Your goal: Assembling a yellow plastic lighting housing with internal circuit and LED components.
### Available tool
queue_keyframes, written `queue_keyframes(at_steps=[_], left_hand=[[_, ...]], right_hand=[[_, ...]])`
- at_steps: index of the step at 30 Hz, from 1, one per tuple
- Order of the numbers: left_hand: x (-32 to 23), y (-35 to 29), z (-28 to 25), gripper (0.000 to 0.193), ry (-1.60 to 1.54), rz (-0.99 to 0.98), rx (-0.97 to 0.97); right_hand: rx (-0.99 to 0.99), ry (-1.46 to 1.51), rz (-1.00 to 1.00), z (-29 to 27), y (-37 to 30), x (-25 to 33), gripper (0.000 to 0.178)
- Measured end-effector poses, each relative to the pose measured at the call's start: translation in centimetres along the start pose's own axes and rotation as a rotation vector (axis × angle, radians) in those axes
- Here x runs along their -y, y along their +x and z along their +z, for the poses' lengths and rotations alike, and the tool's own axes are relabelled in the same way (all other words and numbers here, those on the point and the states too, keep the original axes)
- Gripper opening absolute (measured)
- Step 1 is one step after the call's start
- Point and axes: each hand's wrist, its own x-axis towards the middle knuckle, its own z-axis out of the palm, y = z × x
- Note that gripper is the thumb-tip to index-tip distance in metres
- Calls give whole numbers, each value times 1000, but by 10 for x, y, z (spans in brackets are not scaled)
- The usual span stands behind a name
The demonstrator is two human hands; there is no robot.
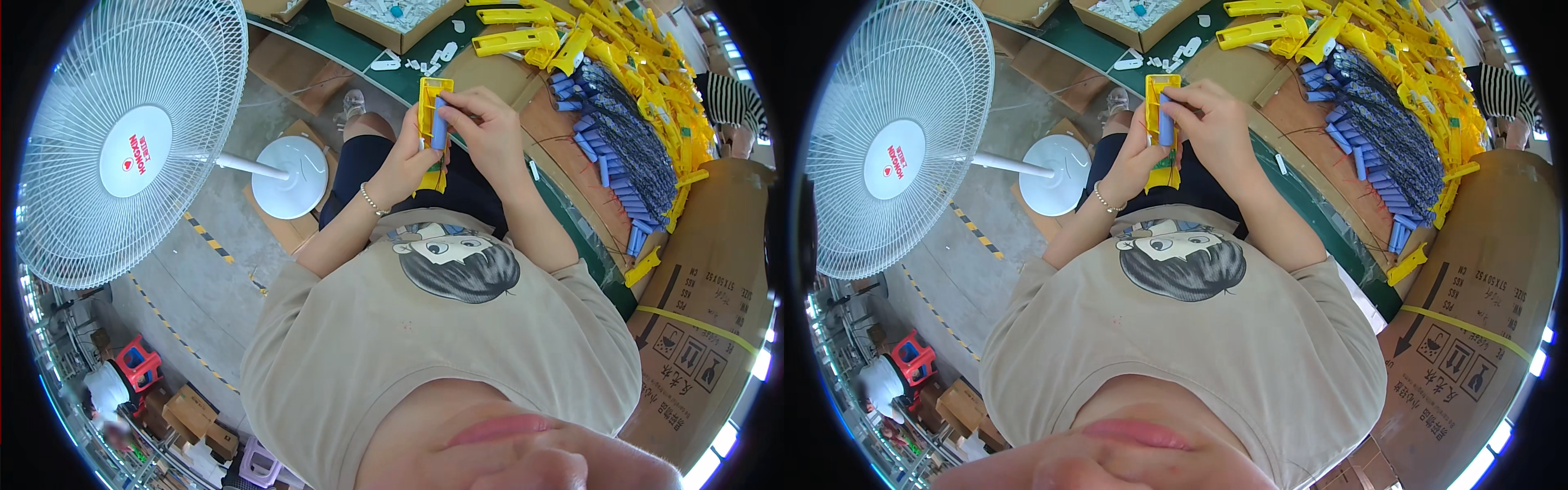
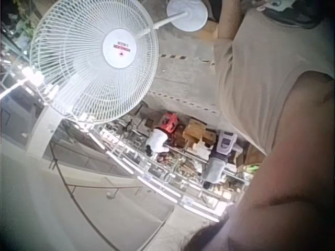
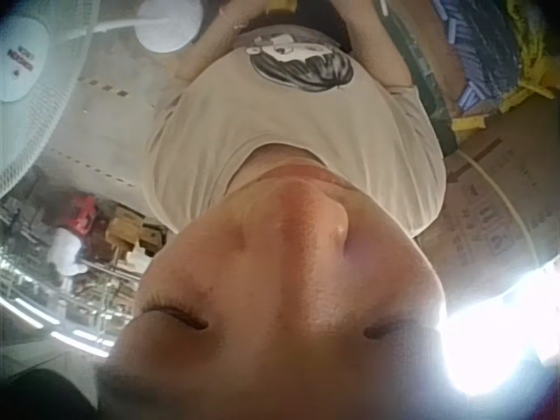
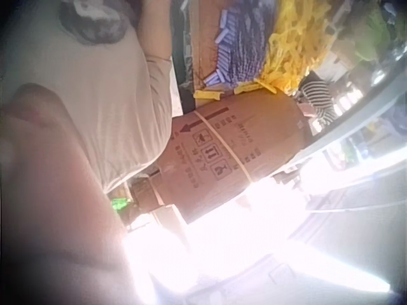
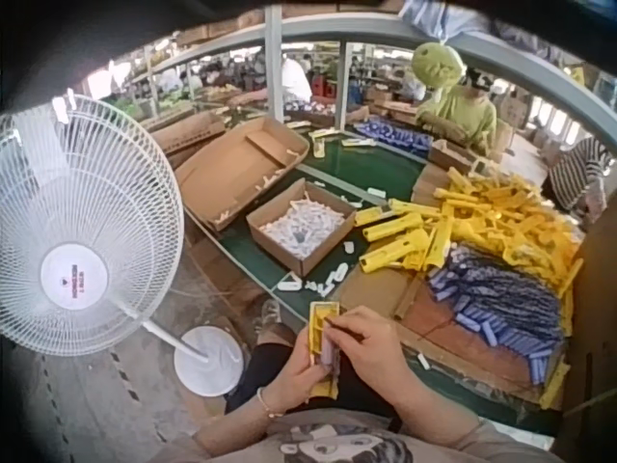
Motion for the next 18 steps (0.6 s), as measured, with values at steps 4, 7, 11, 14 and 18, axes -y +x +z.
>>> queue_keyframes(at_steps=[4,7,11,14,18], left_hand=[[-3,-2,-8,68,-17,20,-9],[-10,-5,-18,71,20,14,-62],[-14,-5,-34,73,32,26,-87],[-26,1,-43,71,74,50,-109],[-42,8,-50,69,110,54,-182]], right_hand=[[35,-91,-35,9,8,-1,20],[158,-30,51,15,21,-4,16],[186,1,-23,35,37,-9,18],[116,184,61,53,46,-8,20],[-1,414,293,66,57,1,21]])
